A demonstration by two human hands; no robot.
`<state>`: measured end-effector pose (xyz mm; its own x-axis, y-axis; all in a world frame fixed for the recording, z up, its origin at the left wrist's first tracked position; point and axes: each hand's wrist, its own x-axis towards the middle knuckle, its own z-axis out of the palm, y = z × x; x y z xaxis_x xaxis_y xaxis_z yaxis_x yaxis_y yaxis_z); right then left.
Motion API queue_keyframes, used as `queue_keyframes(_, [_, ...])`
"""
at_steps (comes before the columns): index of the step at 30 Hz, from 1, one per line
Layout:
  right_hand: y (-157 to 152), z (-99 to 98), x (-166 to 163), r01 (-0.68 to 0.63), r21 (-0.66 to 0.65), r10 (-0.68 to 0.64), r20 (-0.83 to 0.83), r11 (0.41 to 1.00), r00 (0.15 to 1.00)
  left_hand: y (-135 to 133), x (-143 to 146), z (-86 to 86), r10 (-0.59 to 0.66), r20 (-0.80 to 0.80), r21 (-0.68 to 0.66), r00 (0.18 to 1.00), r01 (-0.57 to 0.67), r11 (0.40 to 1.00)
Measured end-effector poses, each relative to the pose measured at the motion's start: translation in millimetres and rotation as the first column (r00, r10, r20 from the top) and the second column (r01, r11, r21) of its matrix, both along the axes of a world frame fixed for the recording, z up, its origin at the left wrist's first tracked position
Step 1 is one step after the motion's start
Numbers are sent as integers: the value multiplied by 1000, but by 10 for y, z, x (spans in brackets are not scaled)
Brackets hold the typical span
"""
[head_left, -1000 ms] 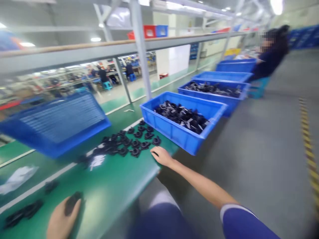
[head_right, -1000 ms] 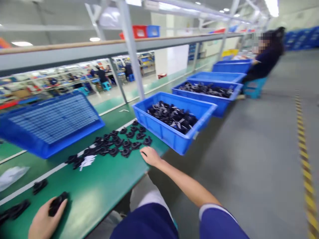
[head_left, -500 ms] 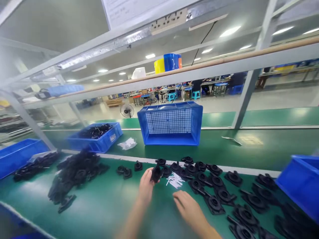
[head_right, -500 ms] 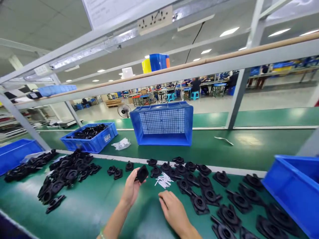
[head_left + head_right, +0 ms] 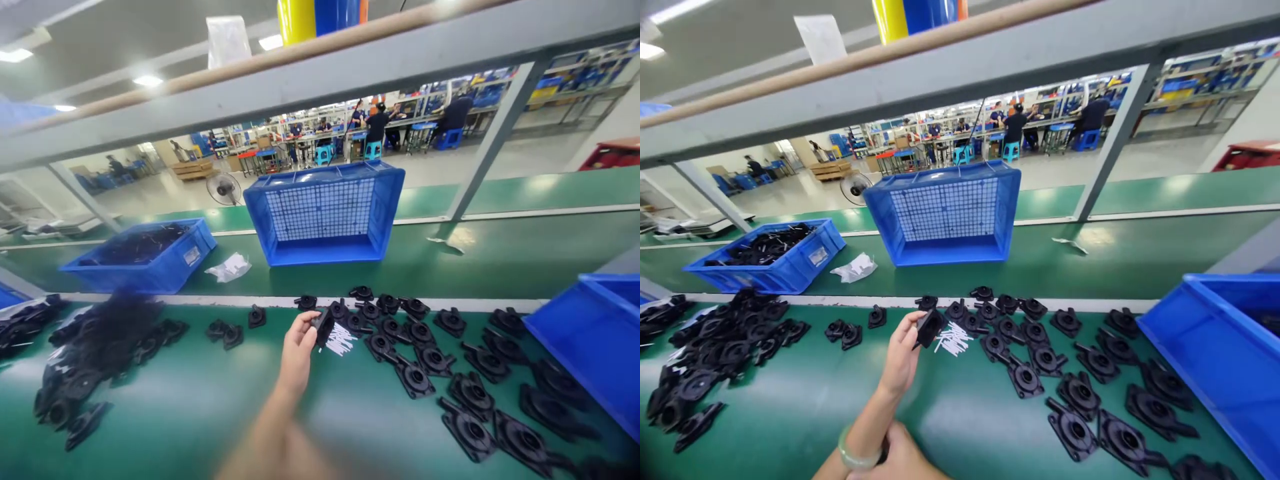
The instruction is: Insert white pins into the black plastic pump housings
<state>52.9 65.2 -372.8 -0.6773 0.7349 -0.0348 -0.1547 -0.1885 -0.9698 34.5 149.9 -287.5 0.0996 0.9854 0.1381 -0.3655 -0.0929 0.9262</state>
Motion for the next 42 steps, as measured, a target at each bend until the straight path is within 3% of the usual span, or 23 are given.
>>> queue_keyframes(5, [-157,12,86,117,-36,-119,-70,992,990,-98,-2,-77,-12,-147,20,989,15,1000])
queue_keyframes(9, [-256,20,58,210,-46,-214,-83,977,973,-196,6,9,-5,-274,104,962,35,994])
queue_keyframes(12, [-220,37,108,259,-28,-261,-87,965,962,-280,-22,62,-17,-441,210,897,122,970])
queue_keyframes(15, [-83,55,288,268,74,-264,-55,961,963,-354,-114,-3,-28,-566,238,824,196,951])
queue_keyframes(18, [97,70,515,173,298,-194,44,939,980,-356,-260,-173,-2,-473,117,881,65,991])
queue_keyframes(20, [227,78,650,134,509,-260,185,851,948,-309,-372,-308,80,-280,-21,957,-90,996])
queue_keyframes(21, [298,82,713,109,640,-364,281,761,888,-278,-425,-373,140,-167,-91,976,-156,983])
queue_keyframes(23, [461,89,836,8,834,-627,408,551,664,-214,-518,-487,242,28,-221,970,-230,948])
queue_keyframes(25, [642,103,956,-139,892,-777,444,430,447,-167,-582,-567,265,134,-327,955,-210,921])
queue_keyframes(27, [821,132,1052,-249,879,-800,475,407,366,-143,-617,-611,235,168,-395,957,-153,906])
queue_keyframes(29, [969,175,1097,-354,849,-777,512,393,366,-139,-632,-628,189,181,-420,965,-98,902])
queue_keyframes(34, [1141,275,1014,-612,738,-682,604,284,412,-140,-645,-641,189,230,-445,955,-69,893])
queue_keyframes(38, [1196,286,931,-691,687,-644,636,223,425,-133,-652,-642,219,261,-451,940,-82,889])
queue_keyframes(42, [1233,270,870,-700,682,-662,628,214,409,-138,-634,-620,237,237,-453,942,-108,885])
